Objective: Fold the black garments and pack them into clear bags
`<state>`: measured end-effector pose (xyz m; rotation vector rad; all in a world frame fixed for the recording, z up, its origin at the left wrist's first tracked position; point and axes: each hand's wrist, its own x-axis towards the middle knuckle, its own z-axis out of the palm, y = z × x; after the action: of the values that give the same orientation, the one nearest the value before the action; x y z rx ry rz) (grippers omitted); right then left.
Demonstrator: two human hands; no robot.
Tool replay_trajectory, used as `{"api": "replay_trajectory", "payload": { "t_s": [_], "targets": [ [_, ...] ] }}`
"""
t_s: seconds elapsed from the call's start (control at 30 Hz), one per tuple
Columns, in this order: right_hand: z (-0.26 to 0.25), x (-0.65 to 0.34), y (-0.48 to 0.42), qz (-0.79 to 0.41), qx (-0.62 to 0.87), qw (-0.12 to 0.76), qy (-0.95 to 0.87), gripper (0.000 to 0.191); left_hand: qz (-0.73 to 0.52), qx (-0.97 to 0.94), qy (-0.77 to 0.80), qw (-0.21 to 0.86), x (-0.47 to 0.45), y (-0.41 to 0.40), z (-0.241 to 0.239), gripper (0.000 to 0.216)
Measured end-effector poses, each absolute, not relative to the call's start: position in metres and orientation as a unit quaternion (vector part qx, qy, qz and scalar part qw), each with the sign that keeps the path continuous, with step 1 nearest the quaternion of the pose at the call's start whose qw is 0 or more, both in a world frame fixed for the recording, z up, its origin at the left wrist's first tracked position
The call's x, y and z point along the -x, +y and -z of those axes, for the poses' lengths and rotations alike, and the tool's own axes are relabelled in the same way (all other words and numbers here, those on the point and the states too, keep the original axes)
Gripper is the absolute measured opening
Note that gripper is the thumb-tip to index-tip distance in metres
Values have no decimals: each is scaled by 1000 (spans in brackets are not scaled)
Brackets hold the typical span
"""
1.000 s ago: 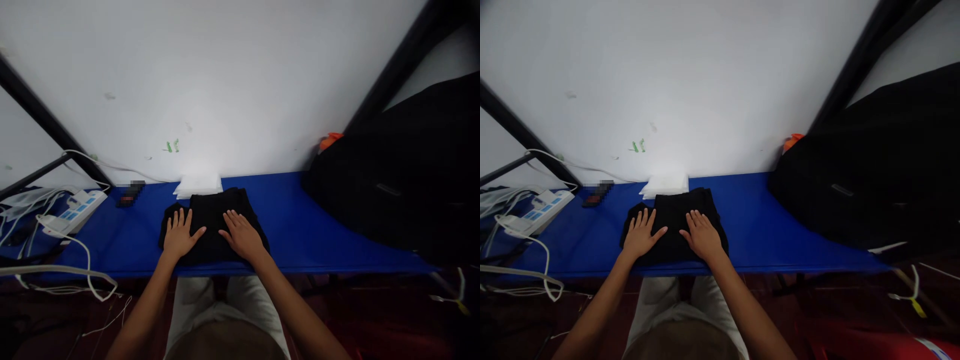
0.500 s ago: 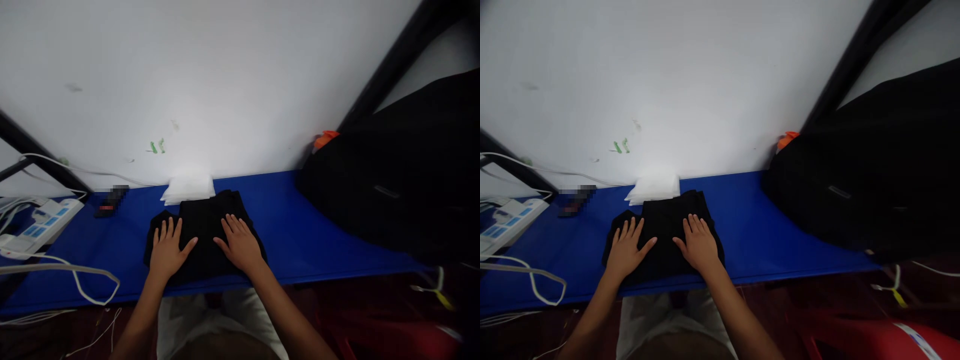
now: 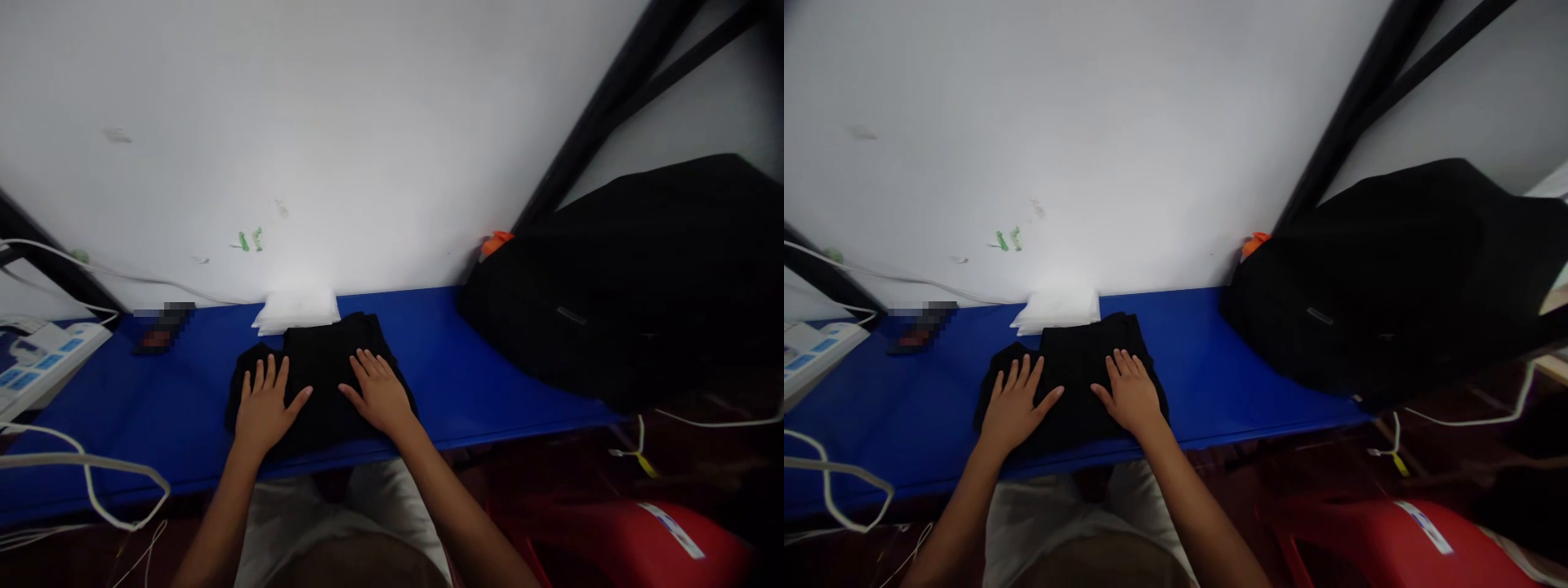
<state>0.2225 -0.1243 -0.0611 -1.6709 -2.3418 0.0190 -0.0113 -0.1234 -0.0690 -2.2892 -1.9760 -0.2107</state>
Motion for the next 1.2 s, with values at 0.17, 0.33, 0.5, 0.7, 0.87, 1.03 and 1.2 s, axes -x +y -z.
{"api": "replay_trajectory", "payload": {
  "t_s": [0.17,0.33,0.5,0.7,0.87,1.03,1.2],
  "targets": [
    [60,-223,-124,-9,574,137,-807,65,52,755,-651,59,10,-123,67,82],
    [63,-223,-122,-16,574,143,-806,66,57,755,-652,48,10,-123,67,82],
    [66,-224,-120,-16,563,162,-811,62,155,739,-655,37,7,-124,63,70],
    [55,-242,-145,-66,485,267,-830,49,292,812,-506,-11,25,-162,53,34],
    [69,-275,-185,-72,455,235,-856,51,261,844,-465,-55,52,-206,67,36],
    [79,-289,-201,-83,455,293,-837,31,285,822,-487,-80,62,-211,67,26],
    [62,-292,-193,-124,444,343,-818,21,242,830,-477,-158,61,-195,39,21]
  ]
}}
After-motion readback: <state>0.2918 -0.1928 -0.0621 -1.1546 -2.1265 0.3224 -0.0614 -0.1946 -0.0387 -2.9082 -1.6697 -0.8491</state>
